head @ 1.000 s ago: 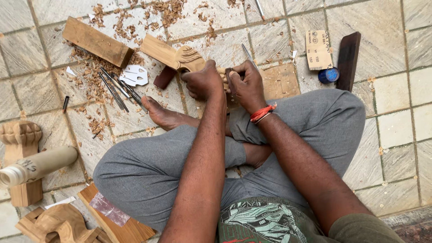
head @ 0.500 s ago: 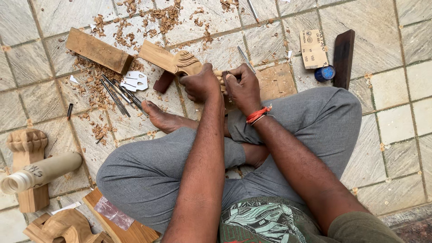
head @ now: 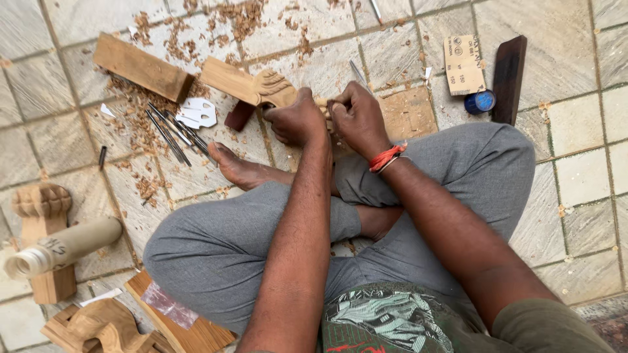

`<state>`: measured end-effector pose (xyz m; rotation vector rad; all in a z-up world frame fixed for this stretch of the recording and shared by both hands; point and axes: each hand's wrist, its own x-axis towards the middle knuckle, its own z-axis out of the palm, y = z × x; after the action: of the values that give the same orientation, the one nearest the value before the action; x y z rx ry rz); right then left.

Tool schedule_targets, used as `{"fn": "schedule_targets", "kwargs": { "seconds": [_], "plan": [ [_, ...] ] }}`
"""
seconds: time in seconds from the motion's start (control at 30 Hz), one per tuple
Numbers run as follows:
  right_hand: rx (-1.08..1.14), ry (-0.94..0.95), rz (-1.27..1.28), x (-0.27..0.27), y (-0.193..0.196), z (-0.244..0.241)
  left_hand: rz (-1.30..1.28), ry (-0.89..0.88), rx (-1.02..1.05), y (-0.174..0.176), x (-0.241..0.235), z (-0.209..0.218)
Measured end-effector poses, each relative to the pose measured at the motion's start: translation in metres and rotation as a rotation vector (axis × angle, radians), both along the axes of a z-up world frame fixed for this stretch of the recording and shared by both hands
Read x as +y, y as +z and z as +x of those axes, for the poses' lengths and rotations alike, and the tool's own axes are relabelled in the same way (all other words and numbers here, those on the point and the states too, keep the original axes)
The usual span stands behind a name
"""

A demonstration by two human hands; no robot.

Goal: The person is carving a wooden piece, likely a decorative element or furniture part. They use a chisel to shape the wood and a sanding block to smooth the surface, working on the piece while sitting on the floor.

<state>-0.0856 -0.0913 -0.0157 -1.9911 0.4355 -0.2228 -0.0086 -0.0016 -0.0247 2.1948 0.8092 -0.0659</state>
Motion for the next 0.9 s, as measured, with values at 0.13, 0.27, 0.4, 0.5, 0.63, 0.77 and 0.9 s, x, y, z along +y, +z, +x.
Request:
{"fn": "schedule_targets", "kwargs": {
  "seconds": [0.13,0.27,0.4,0.5,0.63,0.77,0.9],
  "plan": [
    [0.091,0.028,0.203,-0.012,0.012,-0.002,0.006,-0.009,-0.029,0.011,-0.005,0.001],
    [-0.114,-0.213,0.613,0.015,-0.009,-0.009,-0.024,0.022,-0.069,0.000,0.000,-0.006],
    [-0.106,-0.309,0.389,0.020,-0.015,-0.002,0.017,0.048,-0.181,0.006,-0.008,-0.006],
    [-0.073,-0.291,0.331,0.012,-0.018,0.003,-0.011,0.066,-0.161,0.004,-0.010,-0.005],
    [-0.060,-0.129,0.213,0.008,-0.020,-0.007,-0.039,0.088,-0.100,-0.002,-0.002,-0.016],
    [-0.090,-0.030,0.028,-0.004,-0.007,0.001,-0.091,0.132,-0.102,0.008,-0.010,-0.005],
    [-0.013,0.000,0.138,-0.002,-0.004,-0.008,-0.051,0.126,-0.116,0.007,-0.008,-0.008]
  ]
}}
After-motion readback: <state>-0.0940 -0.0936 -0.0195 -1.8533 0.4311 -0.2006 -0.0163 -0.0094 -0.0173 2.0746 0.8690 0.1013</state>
